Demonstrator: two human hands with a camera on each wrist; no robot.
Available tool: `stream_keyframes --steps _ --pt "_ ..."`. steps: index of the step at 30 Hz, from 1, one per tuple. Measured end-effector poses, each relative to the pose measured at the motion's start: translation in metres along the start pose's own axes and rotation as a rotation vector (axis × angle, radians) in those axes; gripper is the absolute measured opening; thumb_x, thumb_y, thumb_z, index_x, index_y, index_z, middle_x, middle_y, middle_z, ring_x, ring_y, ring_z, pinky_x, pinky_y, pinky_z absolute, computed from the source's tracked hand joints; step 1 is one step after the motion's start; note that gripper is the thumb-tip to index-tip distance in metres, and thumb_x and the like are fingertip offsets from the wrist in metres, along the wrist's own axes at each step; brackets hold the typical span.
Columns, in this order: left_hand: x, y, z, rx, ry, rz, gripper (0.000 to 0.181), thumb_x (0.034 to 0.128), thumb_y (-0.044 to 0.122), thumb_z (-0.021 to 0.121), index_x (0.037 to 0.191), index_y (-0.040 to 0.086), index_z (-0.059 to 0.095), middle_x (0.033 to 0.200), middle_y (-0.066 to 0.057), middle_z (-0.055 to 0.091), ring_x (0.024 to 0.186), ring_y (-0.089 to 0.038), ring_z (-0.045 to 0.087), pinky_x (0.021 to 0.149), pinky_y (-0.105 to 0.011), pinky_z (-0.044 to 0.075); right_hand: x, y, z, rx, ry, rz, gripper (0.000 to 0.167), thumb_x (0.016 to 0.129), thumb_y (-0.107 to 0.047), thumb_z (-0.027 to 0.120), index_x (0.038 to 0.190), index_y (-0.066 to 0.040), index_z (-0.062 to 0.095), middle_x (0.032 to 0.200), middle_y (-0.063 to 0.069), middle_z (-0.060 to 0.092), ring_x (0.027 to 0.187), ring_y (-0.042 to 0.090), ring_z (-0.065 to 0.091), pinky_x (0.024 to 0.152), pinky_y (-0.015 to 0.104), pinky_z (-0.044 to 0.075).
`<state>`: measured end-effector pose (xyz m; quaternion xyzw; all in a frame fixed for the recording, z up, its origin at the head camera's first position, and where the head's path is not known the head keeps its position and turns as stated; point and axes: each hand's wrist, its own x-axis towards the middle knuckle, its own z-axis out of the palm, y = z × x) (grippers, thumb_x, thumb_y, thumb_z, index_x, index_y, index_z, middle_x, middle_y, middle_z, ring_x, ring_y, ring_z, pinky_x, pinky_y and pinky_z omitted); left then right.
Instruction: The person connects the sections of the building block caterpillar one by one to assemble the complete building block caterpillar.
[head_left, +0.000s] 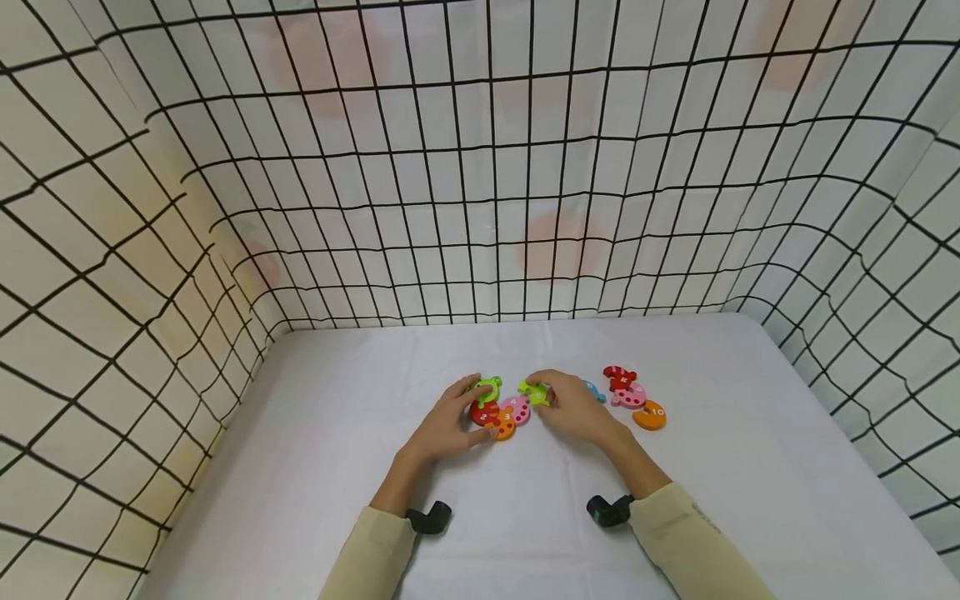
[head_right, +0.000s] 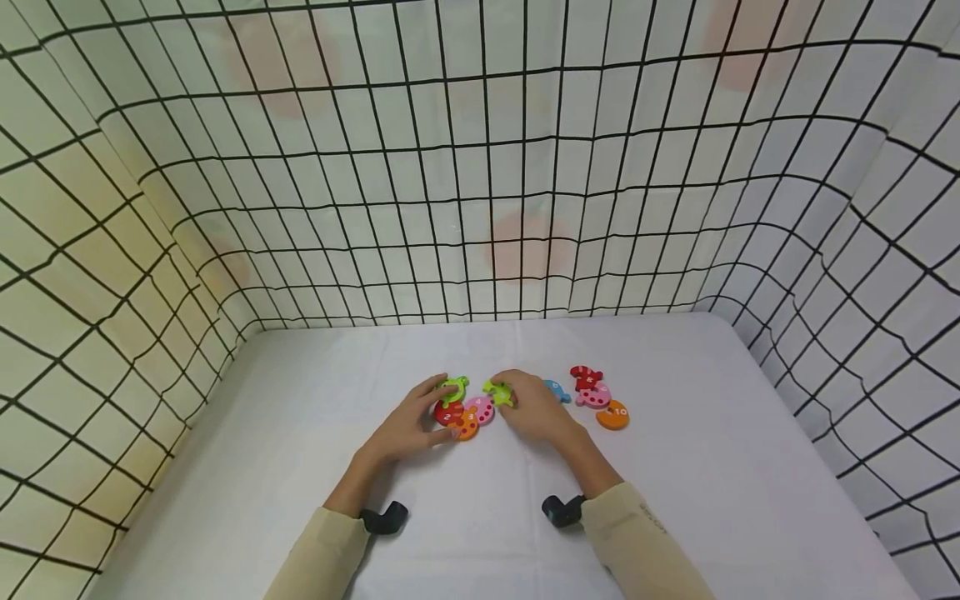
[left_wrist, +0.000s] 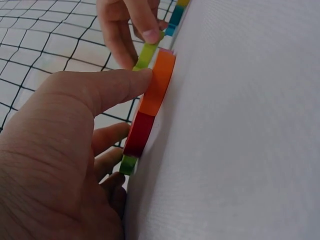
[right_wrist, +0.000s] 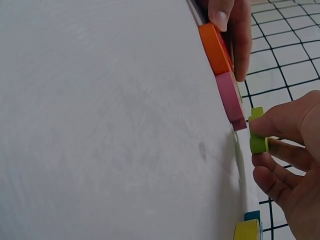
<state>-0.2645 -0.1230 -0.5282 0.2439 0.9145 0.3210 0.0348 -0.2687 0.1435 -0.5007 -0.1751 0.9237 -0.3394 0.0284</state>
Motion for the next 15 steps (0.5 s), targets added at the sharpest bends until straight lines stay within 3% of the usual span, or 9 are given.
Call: stream_keyframes --steps 8,15 --pt "0.0004 0.0006 0.0016 0.001 -0.015 -0.003 0.069 0.0879 0.036 0.072 0.153 0.024 0.051 0.169 -0.005 0.031 0.158 -0.031 0.025 0.123 -0.061 0.029 0.0019 -0.0013 0.0035 -0.017 -0.032 0.002 0.043 0.096 -0.012 0.071 0.138 -0.012 0.063 0.144 0.008 0.061 0.095 0.017 0.056 0.087 0.033 0.054" --pt "-0.0008 0.001 -0.0003 0.007 -0.009 0.003 0.07 0.0879 0.037 0.071 0.153 0.023 0.05 0.169 -0.005 0.031 0.158 -0.03 0.025 0.123 -0.061 0.028 0.0016 -0.0062 0.0023 -0.011 -0.051 -0.002 0.042 0.095 -0.011 0.071 0.136 -0.011 0.064 0.143 0.008 0.061 0.092 0.016 0.056 0.084 0.031 0.053"
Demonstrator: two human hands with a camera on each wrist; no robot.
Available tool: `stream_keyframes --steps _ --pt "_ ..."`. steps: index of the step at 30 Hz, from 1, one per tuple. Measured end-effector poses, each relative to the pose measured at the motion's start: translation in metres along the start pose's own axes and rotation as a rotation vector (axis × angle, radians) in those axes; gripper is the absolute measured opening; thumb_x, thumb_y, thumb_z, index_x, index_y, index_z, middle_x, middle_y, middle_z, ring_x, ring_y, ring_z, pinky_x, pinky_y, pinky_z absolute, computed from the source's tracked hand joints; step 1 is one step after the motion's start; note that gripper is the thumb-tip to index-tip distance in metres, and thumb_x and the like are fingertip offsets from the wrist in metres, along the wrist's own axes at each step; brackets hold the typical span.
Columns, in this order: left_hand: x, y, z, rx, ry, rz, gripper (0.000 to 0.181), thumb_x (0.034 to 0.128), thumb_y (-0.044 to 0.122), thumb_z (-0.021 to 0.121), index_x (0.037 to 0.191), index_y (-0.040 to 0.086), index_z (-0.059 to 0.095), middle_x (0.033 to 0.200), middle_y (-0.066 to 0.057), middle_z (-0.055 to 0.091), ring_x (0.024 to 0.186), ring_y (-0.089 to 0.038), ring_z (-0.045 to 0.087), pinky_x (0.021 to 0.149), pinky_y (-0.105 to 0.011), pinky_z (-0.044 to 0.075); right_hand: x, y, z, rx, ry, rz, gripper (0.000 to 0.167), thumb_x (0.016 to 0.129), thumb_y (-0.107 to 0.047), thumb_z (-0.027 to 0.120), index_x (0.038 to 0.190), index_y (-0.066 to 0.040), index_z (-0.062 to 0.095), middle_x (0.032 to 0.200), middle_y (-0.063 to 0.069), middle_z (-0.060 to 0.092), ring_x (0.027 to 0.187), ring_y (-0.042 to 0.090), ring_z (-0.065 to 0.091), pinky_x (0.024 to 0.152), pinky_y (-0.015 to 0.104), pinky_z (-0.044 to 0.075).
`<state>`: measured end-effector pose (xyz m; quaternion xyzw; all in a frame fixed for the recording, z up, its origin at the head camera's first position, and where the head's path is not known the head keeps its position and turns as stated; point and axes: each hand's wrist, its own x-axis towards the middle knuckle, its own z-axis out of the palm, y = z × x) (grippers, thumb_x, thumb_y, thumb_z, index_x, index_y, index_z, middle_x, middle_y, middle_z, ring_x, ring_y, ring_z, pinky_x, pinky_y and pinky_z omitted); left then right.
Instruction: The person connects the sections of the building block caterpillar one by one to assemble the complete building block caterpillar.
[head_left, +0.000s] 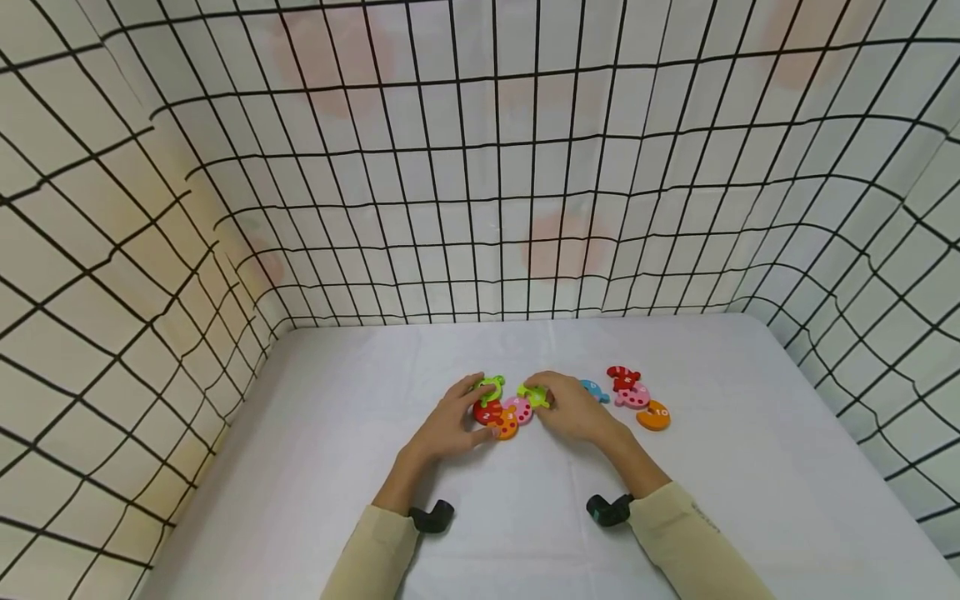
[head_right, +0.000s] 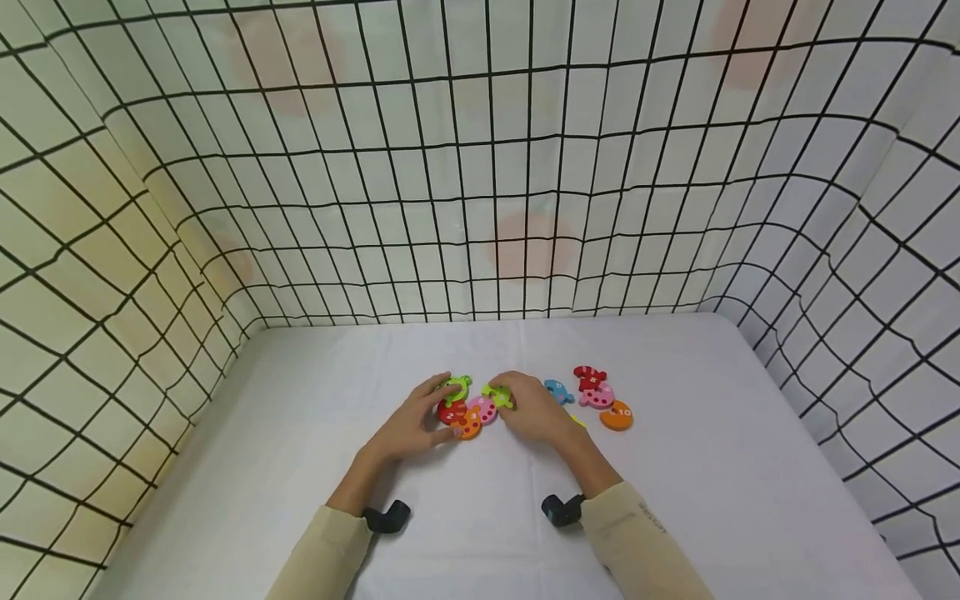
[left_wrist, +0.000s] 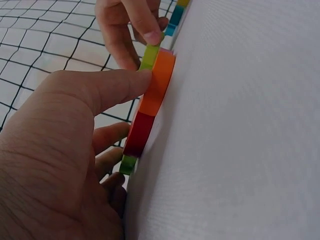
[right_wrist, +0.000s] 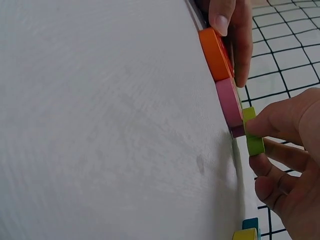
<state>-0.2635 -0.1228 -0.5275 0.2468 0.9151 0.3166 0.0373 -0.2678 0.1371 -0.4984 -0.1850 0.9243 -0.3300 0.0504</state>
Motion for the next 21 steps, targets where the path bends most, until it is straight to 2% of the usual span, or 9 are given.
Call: stream_keyframes --steps 5,12,21 --pt "-0.0004 -0.0013 0.0004 0.005 -0.008 -0.009 0.07 0.0879 0.037 0.071 0.154 0.025 0.049 0.169 -0.003 0.03 0.159 -0.029 0.023 0.124 -0.061 0.027 0.0008 -0.0012 -0.0006 0.006 -0.002 0.022 0.042 0.096 -0.011 0.071 0.137 -0.011 0.064 0.145 0.009 0.06 0.092 0.017 0.056 0.083 0.032 0.053" --pt "-0.0005 -0.002 0.0012 0.004 -0.007 0.012 0.073 0.0864 0.038 0.072 0.154 0.022 0.049 0.169 -0.005 0.03 0.159 -0.031 0.022 0.124 -0.062 0.026 0.0024 0.0026 0.0008 -0.027 -0.027 -0.012 0.041 0.095 -0.005 0.067 0.136 -0.008 0.064 0.144 0.011 0.061 0.096 0.018 0.057 0.091 0.037 0.055" --pt "0.0005 -0.0029 0.0015 -0.011 0.007 -0.004 0.076 0.0836 0.042 0.075 0.153 0.024 0.05 0.169 -0.003 0.031 0.158 -0.029 0.023 0.123 -0.063 0.028 0.0021 0.0039 0.0023 -0.012 -0.02 0.002 0.042 0.095 -0.006 0.067 0.137 -0.009 0.063 0.144 0.01 0.061 0.095 0.018 0.056 0.088 0.035 0.054"
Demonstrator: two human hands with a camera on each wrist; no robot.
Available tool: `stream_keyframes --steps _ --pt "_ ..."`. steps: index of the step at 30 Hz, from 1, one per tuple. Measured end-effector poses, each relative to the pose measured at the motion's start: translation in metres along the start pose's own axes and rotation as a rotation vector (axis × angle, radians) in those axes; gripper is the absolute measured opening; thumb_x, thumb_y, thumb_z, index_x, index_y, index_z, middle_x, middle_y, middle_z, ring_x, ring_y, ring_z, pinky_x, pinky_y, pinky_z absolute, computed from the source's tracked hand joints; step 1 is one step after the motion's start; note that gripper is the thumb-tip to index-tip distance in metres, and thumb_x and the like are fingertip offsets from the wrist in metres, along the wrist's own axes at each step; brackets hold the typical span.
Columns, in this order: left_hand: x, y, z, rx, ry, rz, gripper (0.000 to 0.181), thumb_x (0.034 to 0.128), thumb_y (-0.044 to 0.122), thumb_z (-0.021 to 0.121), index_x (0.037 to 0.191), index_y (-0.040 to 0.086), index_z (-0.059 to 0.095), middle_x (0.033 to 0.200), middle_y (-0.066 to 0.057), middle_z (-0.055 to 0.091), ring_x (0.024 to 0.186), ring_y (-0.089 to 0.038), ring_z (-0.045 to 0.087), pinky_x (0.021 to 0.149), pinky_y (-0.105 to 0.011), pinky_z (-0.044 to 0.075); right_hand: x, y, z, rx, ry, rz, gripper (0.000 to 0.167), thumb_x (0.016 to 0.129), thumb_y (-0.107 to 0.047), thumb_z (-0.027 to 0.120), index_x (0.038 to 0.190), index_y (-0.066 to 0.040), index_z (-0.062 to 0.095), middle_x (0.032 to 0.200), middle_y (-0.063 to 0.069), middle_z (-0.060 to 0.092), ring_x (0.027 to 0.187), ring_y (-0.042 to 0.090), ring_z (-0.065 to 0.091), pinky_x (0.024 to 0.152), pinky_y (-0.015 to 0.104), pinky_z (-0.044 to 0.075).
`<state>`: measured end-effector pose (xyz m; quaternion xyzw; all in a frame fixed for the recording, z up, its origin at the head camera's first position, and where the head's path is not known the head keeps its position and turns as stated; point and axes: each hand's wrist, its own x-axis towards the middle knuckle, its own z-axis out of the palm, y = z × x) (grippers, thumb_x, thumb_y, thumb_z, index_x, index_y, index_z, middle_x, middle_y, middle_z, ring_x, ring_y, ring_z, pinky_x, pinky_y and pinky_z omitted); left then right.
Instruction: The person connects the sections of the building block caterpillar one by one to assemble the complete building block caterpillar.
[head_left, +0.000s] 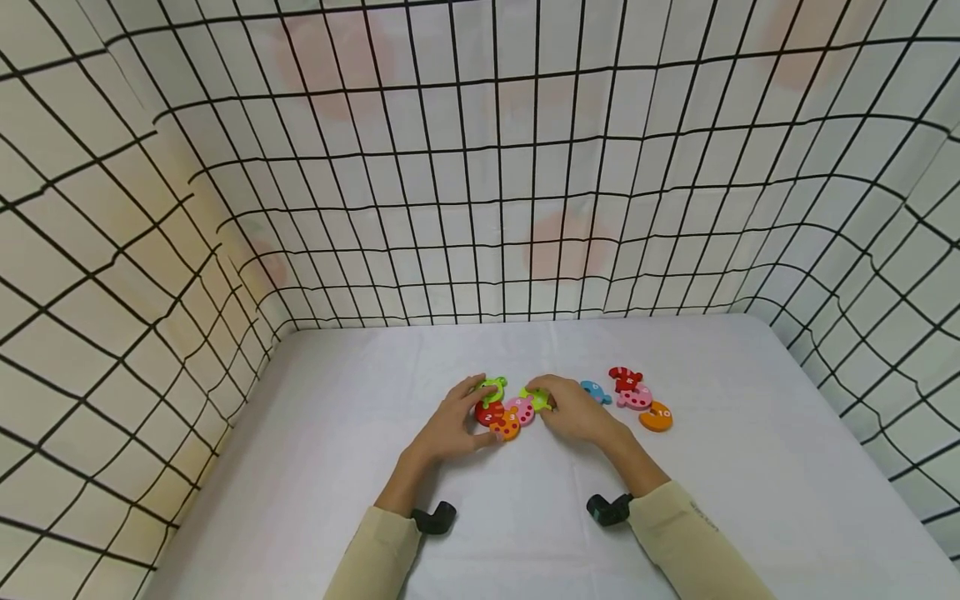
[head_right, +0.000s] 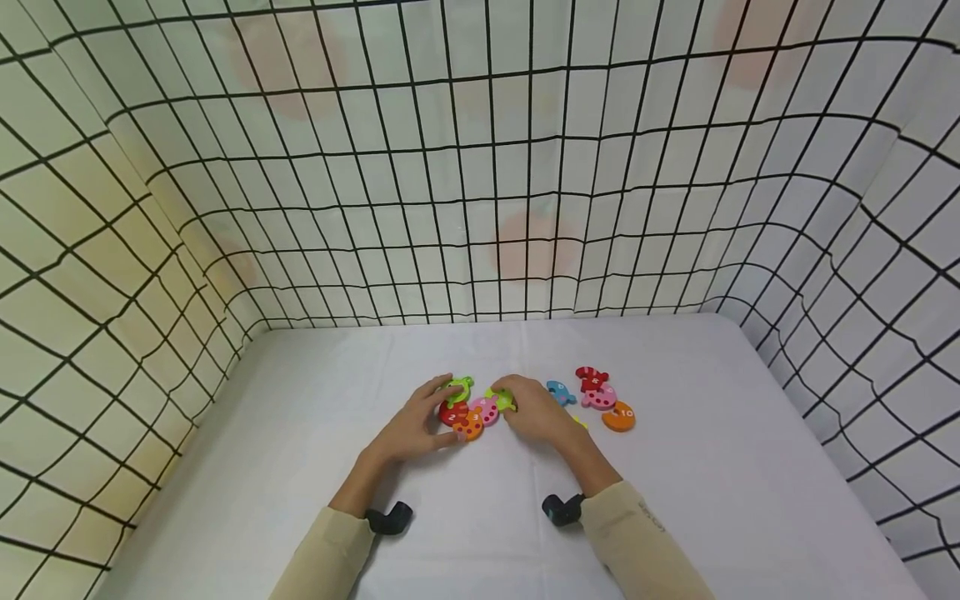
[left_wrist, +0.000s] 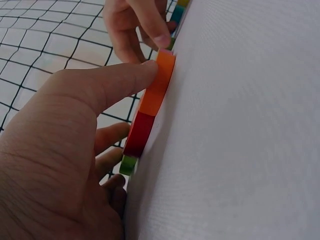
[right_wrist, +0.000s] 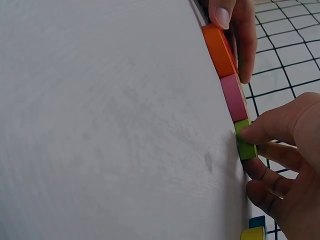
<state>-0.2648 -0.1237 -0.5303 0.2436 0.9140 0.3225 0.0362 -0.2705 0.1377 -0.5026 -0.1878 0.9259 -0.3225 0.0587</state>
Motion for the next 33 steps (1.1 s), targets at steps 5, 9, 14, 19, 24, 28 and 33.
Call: stream_keyframes --steps 5,9,14,19,24,28,33 --pt "0.001 0.0 -0.001 -0.01 0.009 -0.006 0.075 0.0824 0.044 0.076 0.151 0.024 0.052 0.168 -0.003 0.032 0.157 -0.029 0.027 0.121 -0.062 0.032 -0.002 0.003 -0.005 0.026 0.019 0.012 0.042 0.095 -0.011 0.069 0.137 -0.011 0.063 0.143 0.01 0.059 0.093 0.017 0.056 0.081 0.03 0.053" --pt "0.001 0.001 -0.001 -0.004 0.022 -0.013 0.075 0.0818 0.045 0.076 0.15 0.024 0.053 0.167 -0.003 0.034 0.154 -0.03 0.032 0.12 -0.062 0.035 -0.009 0.009 -0.015 0.03 0.062 0.029 0.04 0.096 -0.015 0.068 0.136 -0.011 0.063 0.135 0.008 0.062 0.094 0.019 0.056 0.08 0.032 0.052" --pt "0.001 0.002 -0.001 -0.007 0.02 -0.018 0.074 0.083 0.046 0.076 0.15 0.024 0.053 0.166 -0.002 0.035 0.153 -0.029 0.034 0.121 -0.059 0.035 -0.02 0.019 -0.029 0.0 0.111 0.078 0.04 0.097 -0.019 0.07 0.135 -0.011 0.065 0.109 0.006 0.062 0.092 0.02 0.053 0.078 0.03 0.049" --pt "0.001 0.002 -0.002 -0.019 0.036 -0.005 0.072 0.0836 0.047 0.078 0.147 0.022 0.056 0.163 -0.005 0.038 0.151 -0.03 0.036 0.119 -0.058 0.038 -0.03 0.029 -0.037 -0.027 0.168 0.088 0.04 0.094 -0.019 0.074 0.13 -0.006 0.067 0.115 0.011 0.065 0.093 0.022 0.056 0.079 0.036 0.054" --pt "0.001 0.002 -0.001 -0.052 0.06 -0.026 0.073 0.0817 0.05 0.081 0.145 0.024 0.057 0.161 -0.004 0.04 0.15 -0.028 0.038 0.118 -0.057 0.039 -0.036 0.037 -0.04 -0.07 0.175 0.104 0.041 0.094 -0.025 0.073 0.13 -0.005 0.067 0.14 0.017 0.06 0.115 0.034 0.06 0.101 0.054 0.054" --pt "0.002 0.0 0.001 -0.065 0.089 -0.051 0.072 0.0806 0.05 0.083 0.144 0.025 0.059 0.16 -0.003 0.041 0.149 -0.029 0.038 0.119 -0.056 0.039 -0.037 0.039 -0.042 -0.076 0.169 0.128 0.043 0.096 -0.028 0.071 0.132 -0.004 0.065 0.142 0.018 0.059 0.121 0.037 0.059 0.104 0.058 0.051" --pt "0.002 -0.001 0.002 -0.071 0.107 -0.075 0.073 0.0812 0.05 0.083 0.144 0.023 0.058 0.16 -0.003 0.04 0.149 -0.03 0.038 0.119 -0.057 0.039 -0.035 0.042 -0.041 -0.096 0.151 0.154 0.044 0.096 -0.027 0.07 0.132 -0.003 0.065 0.135 0.019 0.063 0.116 0.035 0.06 0.101 0.057 0.052"
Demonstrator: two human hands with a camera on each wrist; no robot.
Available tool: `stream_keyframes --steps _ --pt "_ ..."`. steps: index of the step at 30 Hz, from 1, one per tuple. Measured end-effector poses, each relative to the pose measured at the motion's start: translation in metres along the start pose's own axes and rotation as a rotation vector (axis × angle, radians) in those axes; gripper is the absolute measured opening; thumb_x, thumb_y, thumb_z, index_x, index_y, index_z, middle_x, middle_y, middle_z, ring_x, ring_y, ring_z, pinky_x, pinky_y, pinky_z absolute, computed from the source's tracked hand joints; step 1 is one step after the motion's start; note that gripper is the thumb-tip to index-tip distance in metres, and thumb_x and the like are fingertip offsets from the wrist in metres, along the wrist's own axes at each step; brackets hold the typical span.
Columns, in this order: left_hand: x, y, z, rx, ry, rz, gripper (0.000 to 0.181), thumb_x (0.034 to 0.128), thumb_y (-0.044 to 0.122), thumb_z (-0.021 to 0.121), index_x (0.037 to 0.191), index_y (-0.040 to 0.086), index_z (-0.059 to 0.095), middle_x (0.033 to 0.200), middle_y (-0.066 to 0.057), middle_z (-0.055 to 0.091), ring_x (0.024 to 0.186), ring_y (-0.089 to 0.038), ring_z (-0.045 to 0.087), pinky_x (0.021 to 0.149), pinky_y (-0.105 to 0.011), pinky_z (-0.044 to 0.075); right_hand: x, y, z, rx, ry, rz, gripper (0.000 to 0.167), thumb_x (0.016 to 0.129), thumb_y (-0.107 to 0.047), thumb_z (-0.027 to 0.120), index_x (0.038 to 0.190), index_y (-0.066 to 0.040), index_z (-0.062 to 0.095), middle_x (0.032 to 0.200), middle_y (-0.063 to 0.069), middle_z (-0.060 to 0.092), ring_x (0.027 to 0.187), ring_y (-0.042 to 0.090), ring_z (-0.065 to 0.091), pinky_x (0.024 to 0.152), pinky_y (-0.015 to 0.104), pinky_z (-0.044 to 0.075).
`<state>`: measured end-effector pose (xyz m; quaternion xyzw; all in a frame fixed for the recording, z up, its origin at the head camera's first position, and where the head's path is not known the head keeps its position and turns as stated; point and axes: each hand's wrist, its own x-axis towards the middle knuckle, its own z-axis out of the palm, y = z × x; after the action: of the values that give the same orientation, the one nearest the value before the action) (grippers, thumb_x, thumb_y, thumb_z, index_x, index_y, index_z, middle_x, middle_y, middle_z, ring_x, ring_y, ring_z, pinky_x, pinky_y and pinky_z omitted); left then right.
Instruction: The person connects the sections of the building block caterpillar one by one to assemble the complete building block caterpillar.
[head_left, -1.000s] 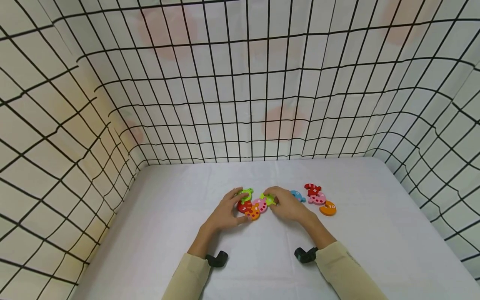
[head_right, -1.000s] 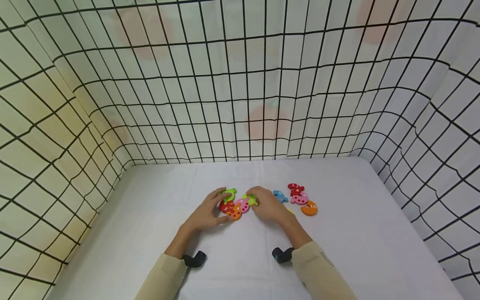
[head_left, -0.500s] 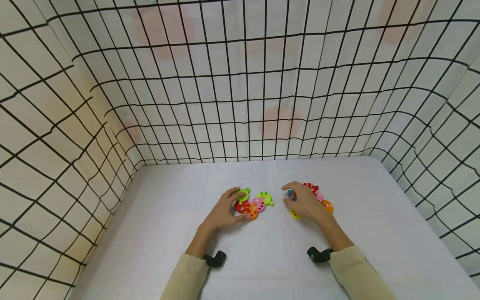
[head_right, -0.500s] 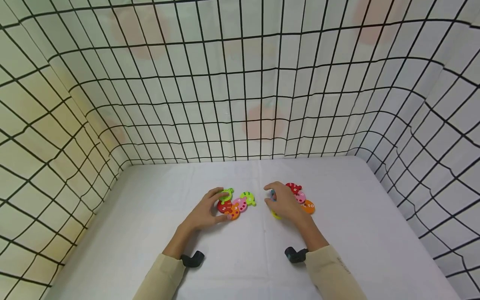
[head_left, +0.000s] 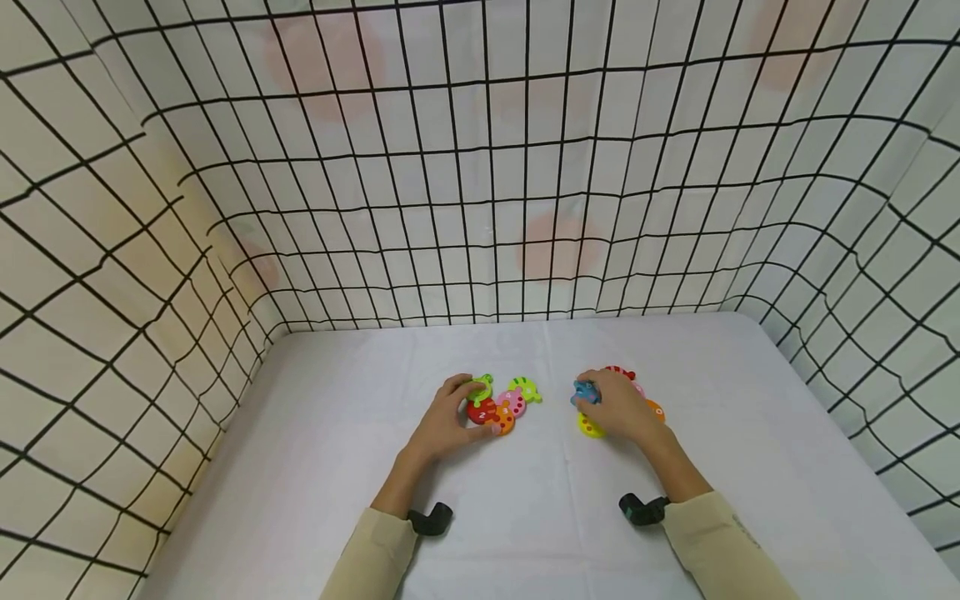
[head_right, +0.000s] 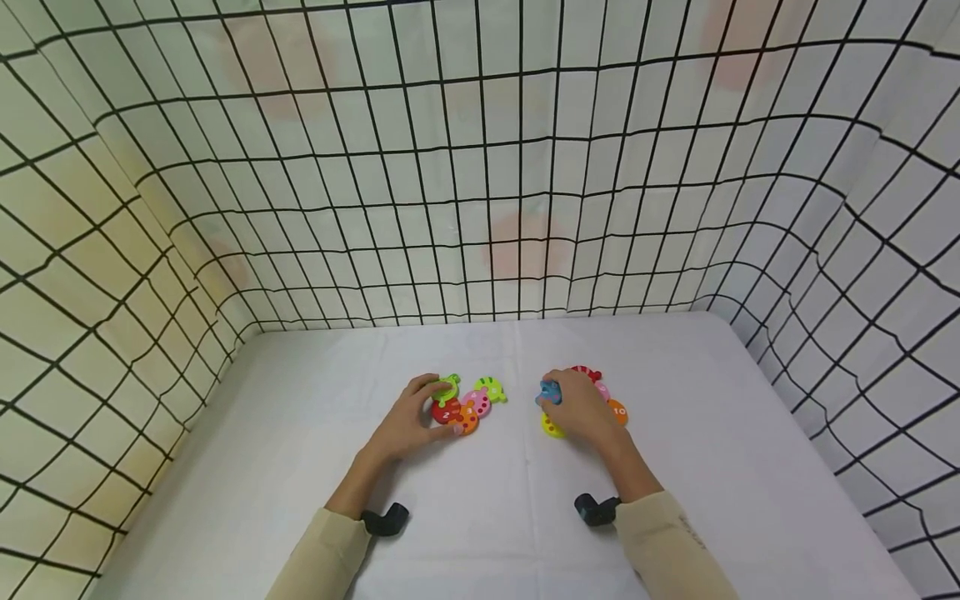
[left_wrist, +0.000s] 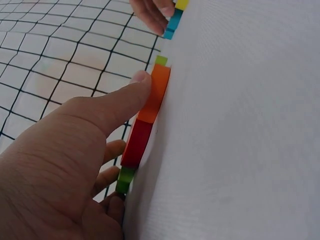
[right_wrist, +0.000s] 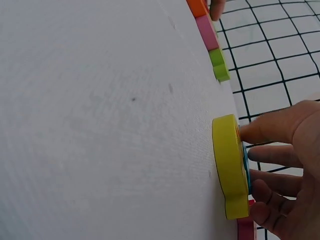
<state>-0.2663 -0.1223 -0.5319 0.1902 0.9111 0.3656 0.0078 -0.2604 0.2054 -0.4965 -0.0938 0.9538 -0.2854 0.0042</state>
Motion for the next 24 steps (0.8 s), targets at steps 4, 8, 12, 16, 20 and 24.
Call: stream_keyframes --steps 4,8,12,16,20,24 --pt "0.0001 0.0002 -0.0005 0.004 -0.005 -0.007 0.073 0.0821 0.049 0.082 0.145 0.023 0.057 0.161 -0.004 0.039 0.149 -0.031 0.038 0.118 -0.058 0.039 0.0016 0.0018 0.0006 -0.007 -0.005 0.01 0.042 0.095 -0.027 0.07 0.131 -0.004 0.065 0.133 0.019 0.065 0.117 0.036 0.059 0.1 0.058 0.051" --pt "0.0004 0.0003 -0.0009 0.012 -0.01 -0.013 0.073 0.0823 0.05 0.082 0.146 0.023 0.057 0.163 -0.004 0.039 0.15 -0.031 0.038 0.118 -0.059 0.039 0.0038 0.0028 0.002 -0.013 -0.008 0.001 0.043 0.096 -0.027 0.07 0.132 -0.004 0.065 0.135 0.02 0.063 0.122 0.038 0.057 0.103 0.059 0.049" --pt "0.0007 -0.0003 -0.0002 0.021 -0.015 -0.02 0.073 0.0822 0.049 0.082 0.146 0.025 0.057 0.163 -0.004 0.038 0.151 -0.032 0.037 0.118 -0.059 0.039 0.0053 0.002 0.0027 -0.016 -0.014 0.002 0.047 0.097 -0.031 0.071 0.135 -0.004 0.064 0.138 0.02 0.063 0.125 0.038 0.056 0.107 0.059 0.047" --pt "0.0014 -0.0009 0.0006 0.026 -0.018 -0.02 0.072 0.0825 0.049 0.081 0.146 0.025 0.056 0.163 -0.004 0.038 0.151 -0.032 0.037 0.118 -0.059 0.04 0.0048 -0.0005 0.0014 -0.007 -0.008 0.017 0.049 0.098 -0.036 0.07 0.136 -0.006 0.064 0.135 0.019 0.063 0.118 0.035 0.058 0.103 0.057 0.049" --pt "0.002 -0.0013 0.0008 0.029 -0.017 -0.018 0.072 0.0826 0.048 0.081 0.146 0.025 0.056 0.163 -0.004 0.038 0.151 -0.031 0.037 0.118 -0.058 0.04 0.0037 -0.003 -0.0002 0.016 0.001 0.041 0.051 0.098 -0.039 0.07 0.138 -0.008 0.064 0.131 0.016 0.064 0.111 0.031 0.058 0.096 0.052 0.052" --pt "0.0022 -0.0022 0.0011 0.036 -0.017 -0.019 0.072 0.0826 0.048 0.081 0.147 0.026 0.056 0.163 -0.003 0.038 0.151 -0.031 0.037 0.118 -0.057 0.04 0.0034 -0.005 0.0007 0.039 0.018 0.056 0.05 0.097 -0.039 0.071 0.137 -0.01 0.065 0.126 0.012 0.066 0.106 0.028 0.057 0.09 0.044 0.053"
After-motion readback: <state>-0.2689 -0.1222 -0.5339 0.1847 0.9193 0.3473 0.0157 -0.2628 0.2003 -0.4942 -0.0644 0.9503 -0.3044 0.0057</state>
